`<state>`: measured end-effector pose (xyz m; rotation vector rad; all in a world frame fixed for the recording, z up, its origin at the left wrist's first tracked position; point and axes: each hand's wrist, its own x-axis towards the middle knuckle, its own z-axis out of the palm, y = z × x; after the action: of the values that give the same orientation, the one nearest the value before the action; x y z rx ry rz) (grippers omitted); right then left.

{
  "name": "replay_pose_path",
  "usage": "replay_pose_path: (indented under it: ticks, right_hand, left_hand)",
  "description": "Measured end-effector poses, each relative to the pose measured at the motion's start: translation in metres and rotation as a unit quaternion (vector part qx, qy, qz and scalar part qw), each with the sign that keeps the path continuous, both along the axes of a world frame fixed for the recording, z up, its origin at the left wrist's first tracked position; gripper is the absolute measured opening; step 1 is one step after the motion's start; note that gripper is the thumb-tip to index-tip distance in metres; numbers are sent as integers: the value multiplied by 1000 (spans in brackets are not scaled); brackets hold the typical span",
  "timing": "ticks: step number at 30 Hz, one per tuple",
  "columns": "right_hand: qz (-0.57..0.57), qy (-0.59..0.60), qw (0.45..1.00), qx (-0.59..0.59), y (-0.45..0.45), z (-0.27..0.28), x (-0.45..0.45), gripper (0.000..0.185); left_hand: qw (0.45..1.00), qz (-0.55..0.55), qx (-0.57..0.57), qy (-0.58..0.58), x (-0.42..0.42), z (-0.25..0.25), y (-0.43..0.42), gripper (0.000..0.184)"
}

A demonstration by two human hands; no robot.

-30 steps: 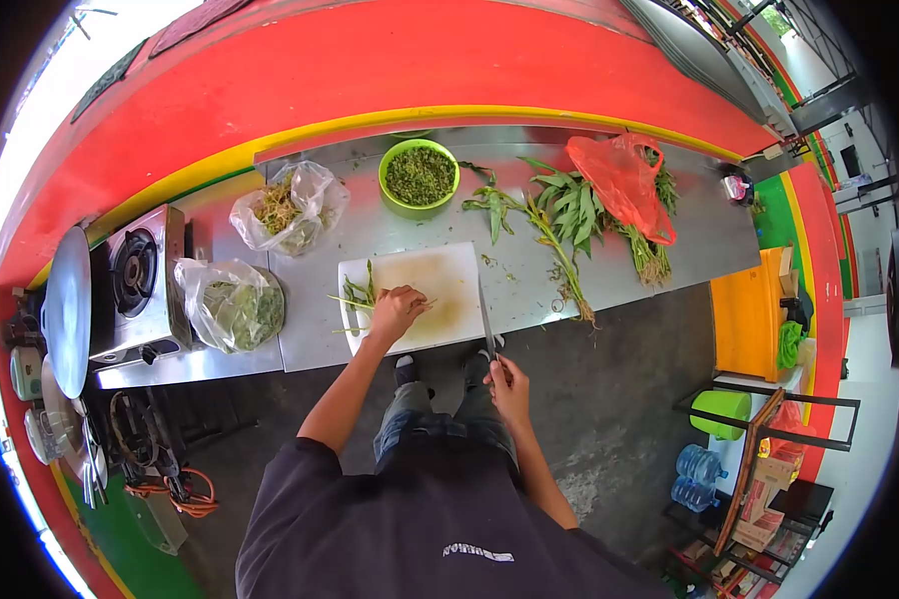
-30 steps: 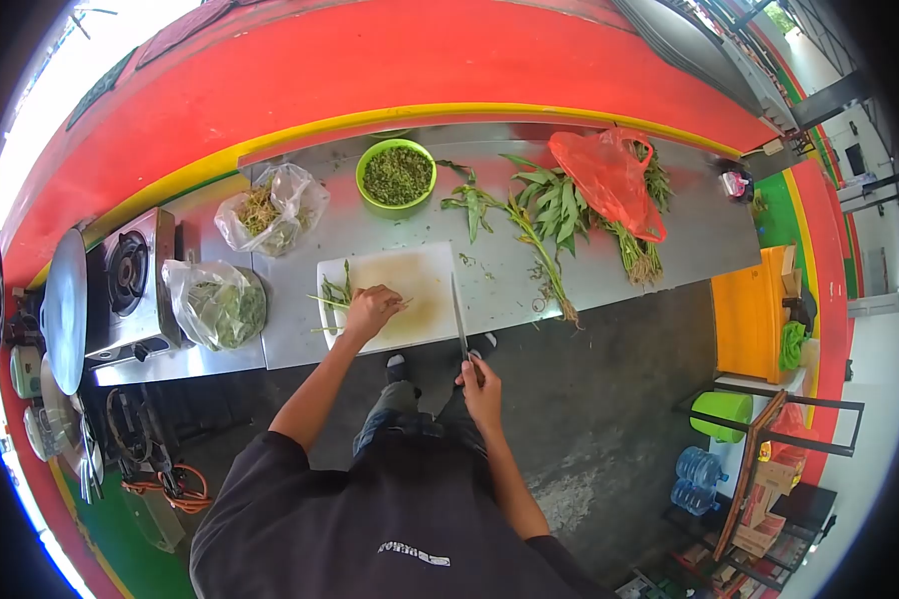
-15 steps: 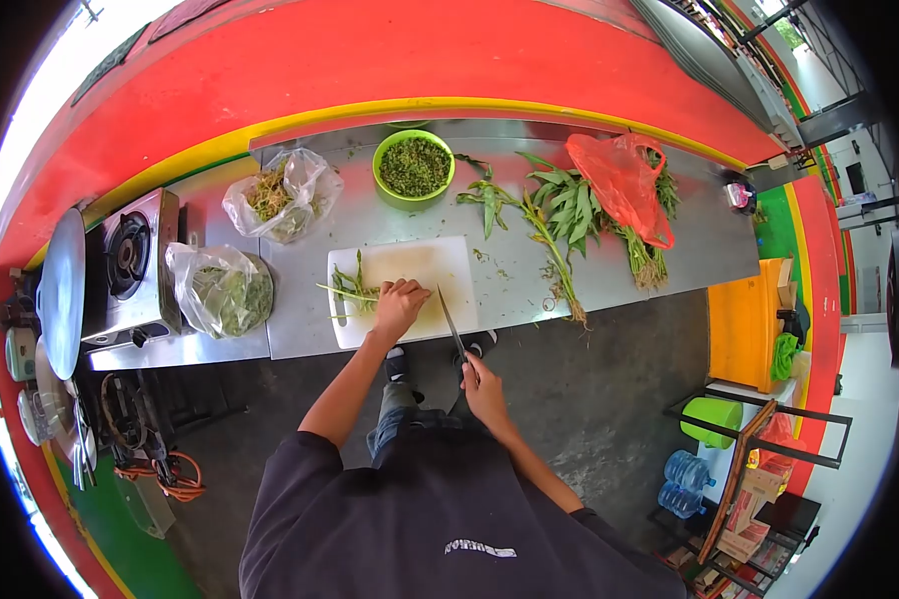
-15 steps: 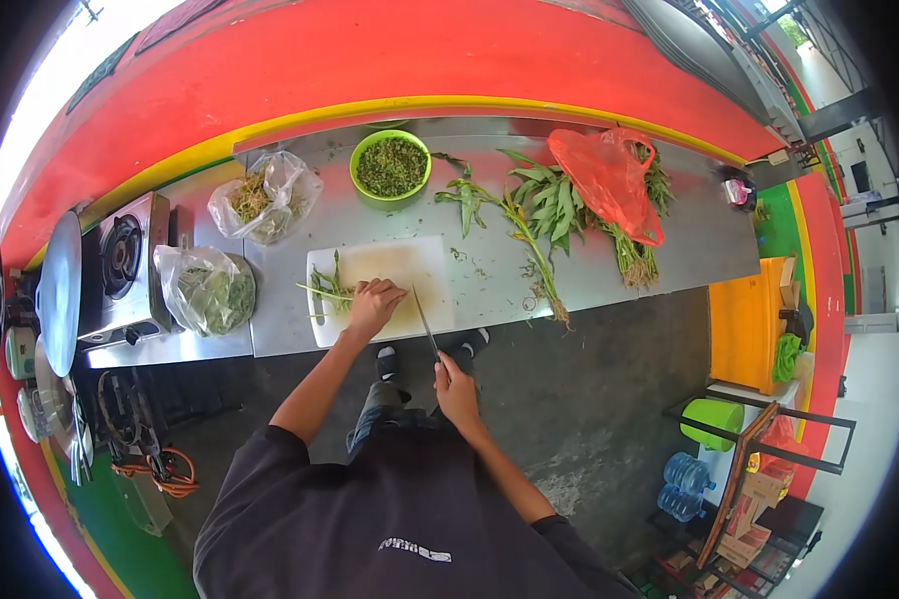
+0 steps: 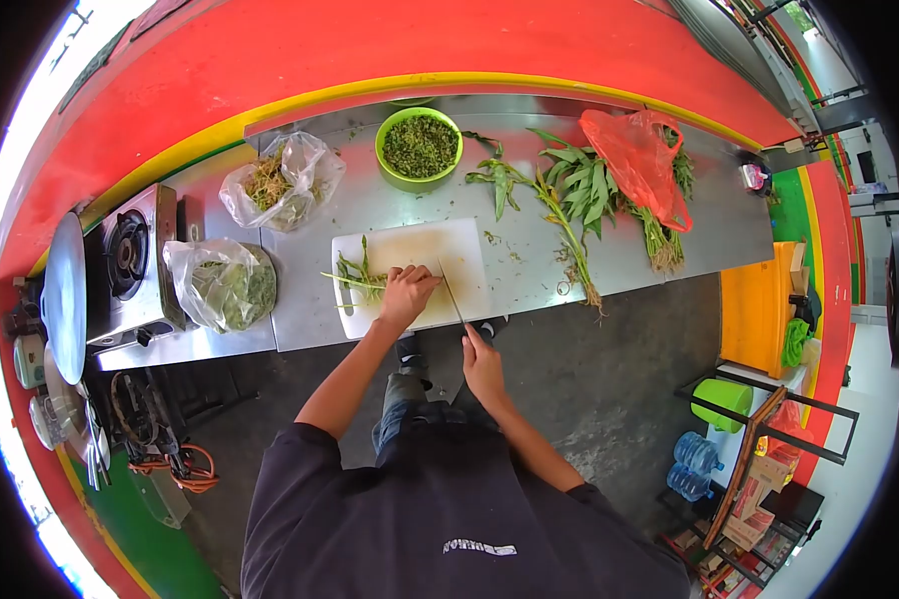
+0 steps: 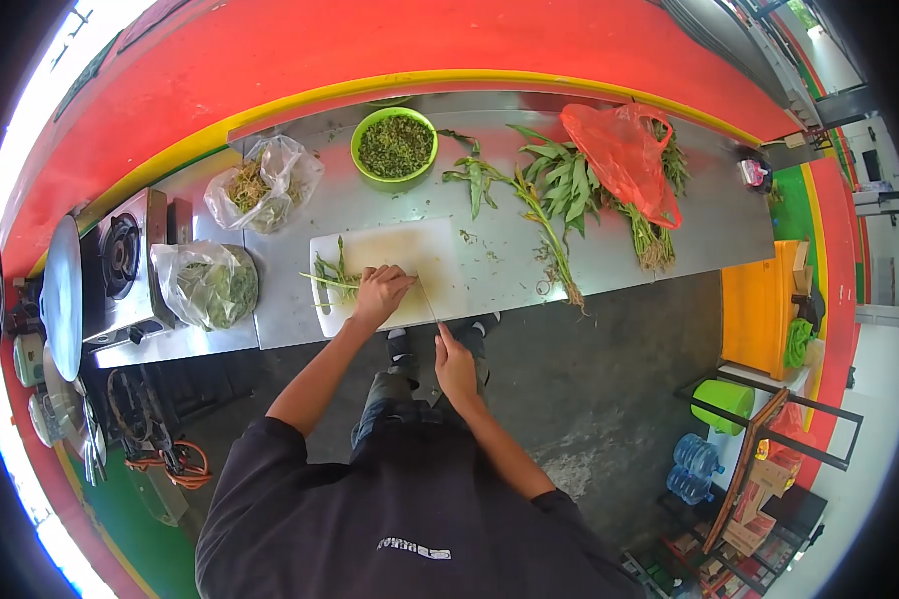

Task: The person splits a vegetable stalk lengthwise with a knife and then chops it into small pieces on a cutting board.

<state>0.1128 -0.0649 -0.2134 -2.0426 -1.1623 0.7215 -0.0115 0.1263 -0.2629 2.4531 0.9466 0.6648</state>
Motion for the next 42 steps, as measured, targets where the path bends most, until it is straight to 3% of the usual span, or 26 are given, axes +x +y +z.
replay_pose_path:
  ticks: [5, 10, 13, 16, 23, 28, 35, 42]
  right_hand:
    - [11, -27, 999, -26, 32, 8, 7, 33]
    - [-10, 18, 996, -92, 26, 29, 9, 33]
    - [-4, -20, 1000, -9, 20, 6, 0, 33]
    - [22, -83, 996, -38, 28, -8, -3, 34]
    - [1, -28, 1000, 2, 34, 0, -2, 32]
    - [30, -94, 993, -69, 34, -13, -6, 37]
    - [8, -54, 998, -28, 38, -8, -6, 37]
    - [7, -70, 995, -64, 49, -8, -6, 33]
  left_hand:
    - [1000, -3, 9, 4, -1, 0, -1, 8]
    - [1000, 9, 14, -11, 1, 1, -1, 9]
    - [1000, 13, -1, -22, 1, 1, -2, 10]
    - [1000, 14, 6, -22, 1, 2, -6, 10]
    - [999, 21, 4, -31, 2, -2, -4, 10]
    - [1000, 16, 2, -26, 1, 1, -9, 10]
    - [999, 25, -7, -32, 2, 2, -8, 11]
    - [1000, 22, 12, -18, 0, 4, -13, 10]
